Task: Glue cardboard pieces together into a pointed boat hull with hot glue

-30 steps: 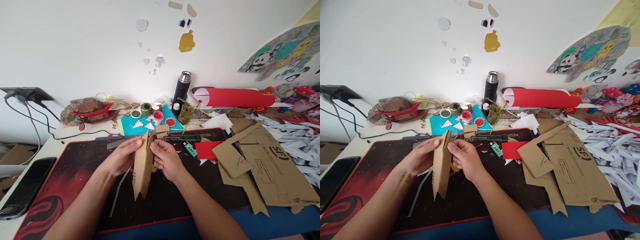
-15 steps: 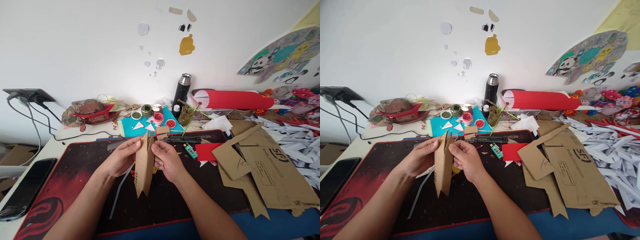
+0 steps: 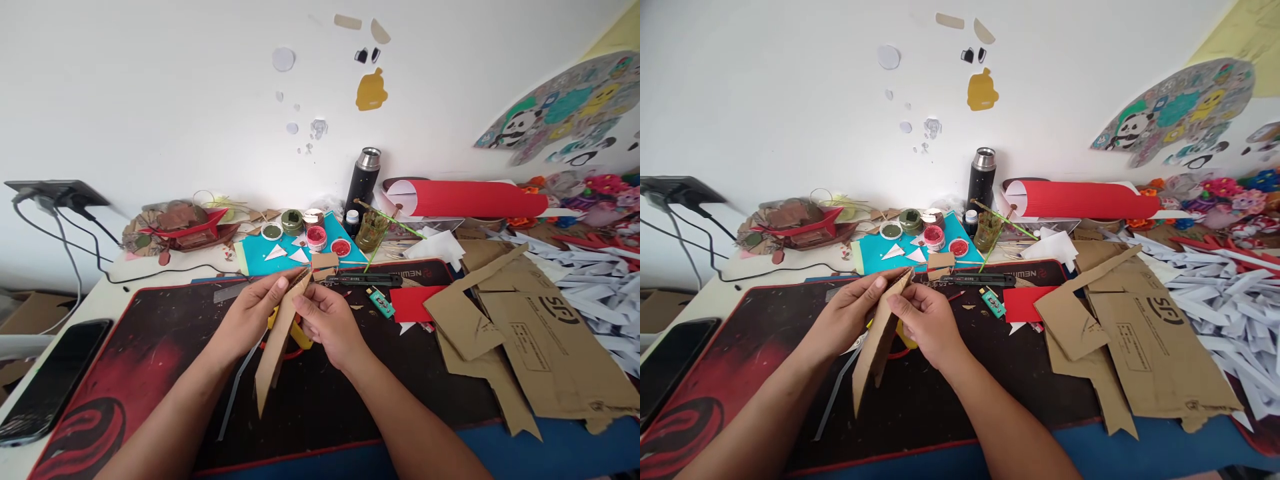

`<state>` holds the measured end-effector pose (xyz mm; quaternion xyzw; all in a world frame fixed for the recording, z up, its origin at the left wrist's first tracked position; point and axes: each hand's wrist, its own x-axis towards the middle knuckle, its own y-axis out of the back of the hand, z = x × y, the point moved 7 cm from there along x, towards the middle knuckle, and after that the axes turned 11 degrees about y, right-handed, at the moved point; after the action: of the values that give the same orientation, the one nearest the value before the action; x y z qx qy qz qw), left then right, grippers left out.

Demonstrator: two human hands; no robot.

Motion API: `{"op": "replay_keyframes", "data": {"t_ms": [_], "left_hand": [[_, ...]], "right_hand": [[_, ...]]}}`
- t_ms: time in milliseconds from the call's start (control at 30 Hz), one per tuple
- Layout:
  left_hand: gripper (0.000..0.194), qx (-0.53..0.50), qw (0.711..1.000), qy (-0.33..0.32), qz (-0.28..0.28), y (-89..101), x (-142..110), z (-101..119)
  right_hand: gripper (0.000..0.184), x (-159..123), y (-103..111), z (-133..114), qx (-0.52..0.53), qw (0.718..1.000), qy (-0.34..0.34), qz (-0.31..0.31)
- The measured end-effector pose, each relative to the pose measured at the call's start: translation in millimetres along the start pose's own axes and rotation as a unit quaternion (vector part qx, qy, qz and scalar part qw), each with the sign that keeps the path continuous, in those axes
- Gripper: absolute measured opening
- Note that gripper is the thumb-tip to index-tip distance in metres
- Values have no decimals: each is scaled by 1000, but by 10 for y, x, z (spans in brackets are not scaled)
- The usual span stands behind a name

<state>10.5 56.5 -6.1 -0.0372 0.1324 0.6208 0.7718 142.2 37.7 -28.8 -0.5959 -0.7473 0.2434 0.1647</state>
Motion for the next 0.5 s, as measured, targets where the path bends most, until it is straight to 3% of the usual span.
{"op": "replay_keyframes", "data": {"t_ms": [100,200,333,500], "left_hand": [[73,35,998,-21,-51,-71,-47,63],[85,65,996,-7,-65,-98,-59,62],[77,18,998,32,-59,-64,-20,38],[72,-192,974,104,66,176,35,-39]], "right_hand": [[57,10,-4,-7,-10,1000,5,-1],[58,13,20,-6,-22,1000,8,5],[55,-6,34,-28,-58,998,28,-2],[50,-17,72,-151,-83,992,94,19]]}}
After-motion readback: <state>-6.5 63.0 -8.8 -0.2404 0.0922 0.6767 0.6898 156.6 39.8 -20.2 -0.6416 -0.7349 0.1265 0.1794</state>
